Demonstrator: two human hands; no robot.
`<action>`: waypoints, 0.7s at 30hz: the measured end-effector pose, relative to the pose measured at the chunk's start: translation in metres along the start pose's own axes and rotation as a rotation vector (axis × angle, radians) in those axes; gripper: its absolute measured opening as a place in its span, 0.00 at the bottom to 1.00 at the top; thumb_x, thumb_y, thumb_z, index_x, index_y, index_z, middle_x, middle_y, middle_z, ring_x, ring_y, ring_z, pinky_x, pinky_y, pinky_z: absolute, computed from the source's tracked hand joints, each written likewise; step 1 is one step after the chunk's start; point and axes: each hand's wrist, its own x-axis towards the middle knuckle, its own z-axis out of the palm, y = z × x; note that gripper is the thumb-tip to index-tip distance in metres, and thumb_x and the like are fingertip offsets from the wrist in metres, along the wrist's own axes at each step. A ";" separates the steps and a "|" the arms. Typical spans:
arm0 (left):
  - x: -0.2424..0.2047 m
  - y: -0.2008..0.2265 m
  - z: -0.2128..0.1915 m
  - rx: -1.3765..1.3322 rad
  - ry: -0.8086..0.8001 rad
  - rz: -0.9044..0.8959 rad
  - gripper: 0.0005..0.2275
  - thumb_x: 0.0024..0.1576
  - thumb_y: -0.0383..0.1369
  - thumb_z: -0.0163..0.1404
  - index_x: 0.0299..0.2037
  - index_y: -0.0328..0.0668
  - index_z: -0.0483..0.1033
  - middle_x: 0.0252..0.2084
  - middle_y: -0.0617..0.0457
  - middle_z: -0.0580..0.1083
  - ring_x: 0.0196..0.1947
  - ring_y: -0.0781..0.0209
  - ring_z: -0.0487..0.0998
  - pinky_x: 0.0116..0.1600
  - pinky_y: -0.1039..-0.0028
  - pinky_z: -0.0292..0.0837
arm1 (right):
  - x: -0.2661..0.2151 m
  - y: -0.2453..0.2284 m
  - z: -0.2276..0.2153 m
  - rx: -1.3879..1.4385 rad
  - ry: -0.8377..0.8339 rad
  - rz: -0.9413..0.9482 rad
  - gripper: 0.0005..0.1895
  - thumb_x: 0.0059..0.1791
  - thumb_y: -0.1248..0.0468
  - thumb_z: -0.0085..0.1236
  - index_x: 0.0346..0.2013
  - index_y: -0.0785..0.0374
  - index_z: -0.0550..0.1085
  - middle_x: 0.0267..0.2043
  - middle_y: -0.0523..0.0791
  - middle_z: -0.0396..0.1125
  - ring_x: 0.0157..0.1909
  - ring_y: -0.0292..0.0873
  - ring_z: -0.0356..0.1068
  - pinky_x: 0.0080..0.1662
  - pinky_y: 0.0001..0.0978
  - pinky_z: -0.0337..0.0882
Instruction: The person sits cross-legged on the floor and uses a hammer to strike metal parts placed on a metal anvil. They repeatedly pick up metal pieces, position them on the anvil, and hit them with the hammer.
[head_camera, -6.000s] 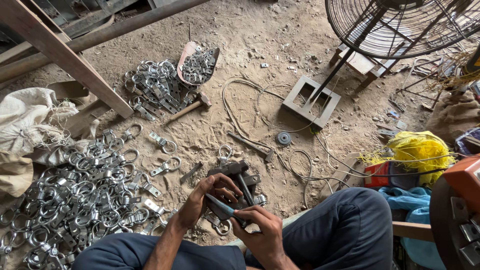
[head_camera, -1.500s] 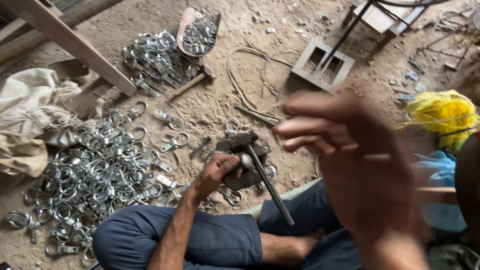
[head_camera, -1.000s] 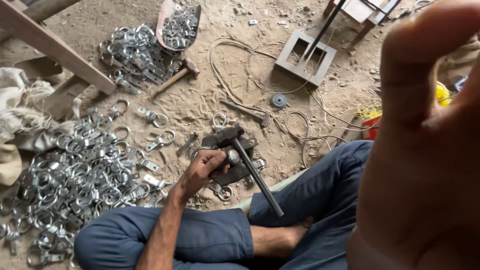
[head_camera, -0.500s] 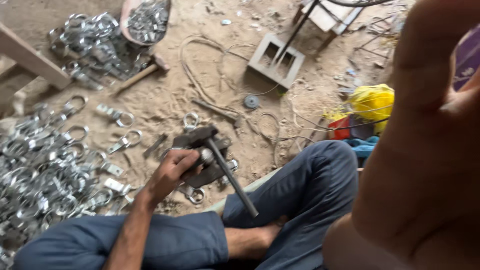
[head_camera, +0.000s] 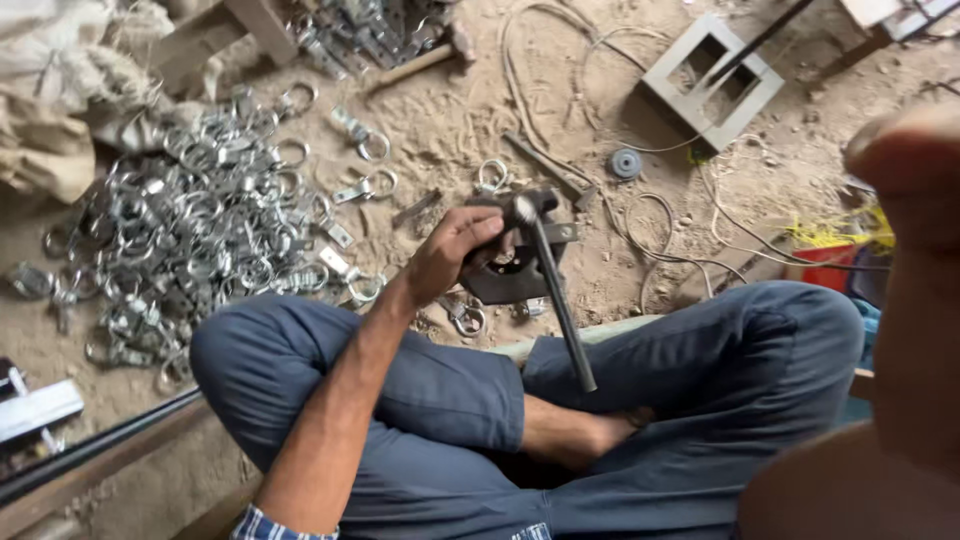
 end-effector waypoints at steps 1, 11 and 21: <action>-0.003 0.003 0.001 -0.011 0.037 -0.053 0.19 0.66 0.48 0.40 0.34 0.42 0.75 0.24 0.61 0.64 0.24 0.73 0.62 0.32 0.81 0.57 | -0.001 -0.003 0.007 -0.013 -0.028 0.005 0.23 0.56 0.62 0.51 0.67 0.59 0.68 0.56 0.53 0.73 0.50 0.44 0.74 0.47 0.30 0.77; 0.019 -0.040 0.004 0.052 0.190 0.134 0.13 0.75 0.41 0.40 0.43 0.40 0.66 0.31 0.59 0.62 0.34 0.65 0.65 0.45 0.71 0.69 | -0.029 0.080 0.126 -0.038 -0.279 -0.129 0.19 0.58 0.64 0.52 0.63 0.65 0.67 0.64 0.54 0.67 0.58 0.44 0.73 0.49 0.32 0.80; 0.019 -0.019 0.011 0.448 0.333 0.069 0.10 0.63 0.39 0.53 0.46 0.43 0.74 0.39 0.50 0.77 0.39 0.57 0.80 0.47 0.61 0.79 | -0.033 0.111 0.158 -0.139 -0.277 -0.006 0.26 0.57 0.59 0.49 0.69 0.65 0.62 0.53 0.50 0.65 0.48 0.44 0.72 0.44 0.35 0.76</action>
